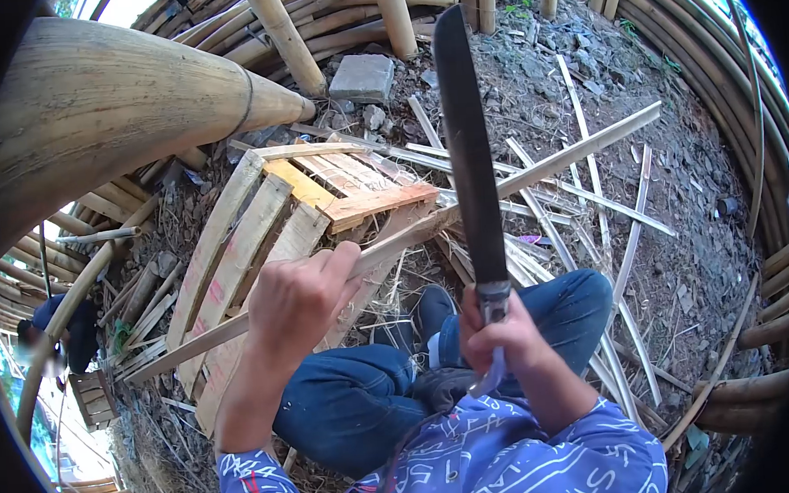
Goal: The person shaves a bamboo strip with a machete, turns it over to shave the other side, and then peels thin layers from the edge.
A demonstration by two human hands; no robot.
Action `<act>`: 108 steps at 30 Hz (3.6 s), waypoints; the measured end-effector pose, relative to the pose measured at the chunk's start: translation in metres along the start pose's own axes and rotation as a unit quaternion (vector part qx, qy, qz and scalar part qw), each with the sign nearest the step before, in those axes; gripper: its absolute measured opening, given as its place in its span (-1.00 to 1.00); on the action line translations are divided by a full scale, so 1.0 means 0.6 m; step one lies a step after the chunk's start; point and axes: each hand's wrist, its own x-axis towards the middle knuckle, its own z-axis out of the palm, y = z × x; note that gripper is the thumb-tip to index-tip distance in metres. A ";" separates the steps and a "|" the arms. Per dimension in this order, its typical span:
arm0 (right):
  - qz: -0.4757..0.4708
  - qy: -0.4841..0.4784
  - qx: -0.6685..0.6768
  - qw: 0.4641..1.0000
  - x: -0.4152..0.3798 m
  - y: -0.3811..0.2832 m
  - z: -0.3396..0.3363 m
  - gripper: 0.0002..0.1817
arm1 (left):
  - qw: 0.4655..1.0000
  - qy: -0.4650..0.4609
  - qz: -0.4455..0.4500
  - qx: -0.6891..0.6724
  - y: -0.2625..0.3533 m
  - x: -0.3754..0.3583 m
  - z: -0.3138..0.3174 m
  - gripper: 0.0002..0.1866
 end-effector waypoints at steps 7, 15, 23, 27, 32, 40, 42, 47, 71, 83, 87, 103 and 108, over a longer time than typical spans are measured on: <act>-0.042 0.022 0.068 0.997 0.008 0.044 0.030 -0.76 | 1.000 0.009 0.019 -0.015 0.005 -0.010 -0.002 -0.72; -0.097 0.063 0.063 0.991 0.014 0.045 0.032 -0.79 | 0.999 0.002 -0.011 -0.039 0.003 -0.036 -0.011 -0.70; -0.037 0.048 0.005 0.998 0.001 0.068 0.041 -0.81 | 0.996 -0.017 -0.016 -0.081 -0.007 -0.056 -0.003 -0.67; -0.084 0.080 0.075 0.990 0.001 0.081 0.049 -0.80 | 0.996 -0.013 -0.004 -0.090 -0.003 -0.057 -0.004 -0.66; -0.032 0.045 0.083 0.995 -0.019 0.107 0.072 -0.80 | 0.998 0.010 0.051 0.035 0.012 -0.054 -0.013 -0.69; -0.046 0.055 0.123 0.990 -0.022 0.114 0.088 -0.82 | 0.991 0.047 0.091 0.086 0.018 -0.062 -0.007 -0.72; -0.028 0.056 0.081 0.995 -0.031 0.108 0.092 -0.83 | 0.990 0.045 0.104 0.086 0.015 -0.063 -0.008 -0.73; -0.052 0.083 0.101 0.990 -0.029 0.087 0.089 -0.83 | 0.986 0.083 0.097 0.106 0.015 -0.071 -0.005 -0.74; -0.134 0.177 0.099 0.970 -0.044 0.084 0.041 -0.82 | 0.998 0.026 0.043 -0.027 -0.007 -0.091 -0.008 -0.67; -0.150 0.106 -0.013 0.983 -0.046 0.130 0.023 -0.81 | 0.972 -0.152 -0.073 -0.166 -0.014 -0.098 0.001 -0.74; -0.205 0.170 -0.072 0.961 -0.048 0.122 0.017 -0.83 | 0.969 -0.158 -0.072 -0.176 -0.010 -0.096 -0.008 -0.72; -0.172 0.163 -0.092 0.967 -0.049 0.088 0.046 -0.85 | 0.982 -0.050 -0.057 -0.171 -0.001 -0.108 -0.015 -0.77; -0.165 0.144 -0.021 0.975 -0.048 0.132 0.047 -0.84 | 0.989 -0.054 -0.028 -0.135 0.008 -0.097 -0.010 -0.76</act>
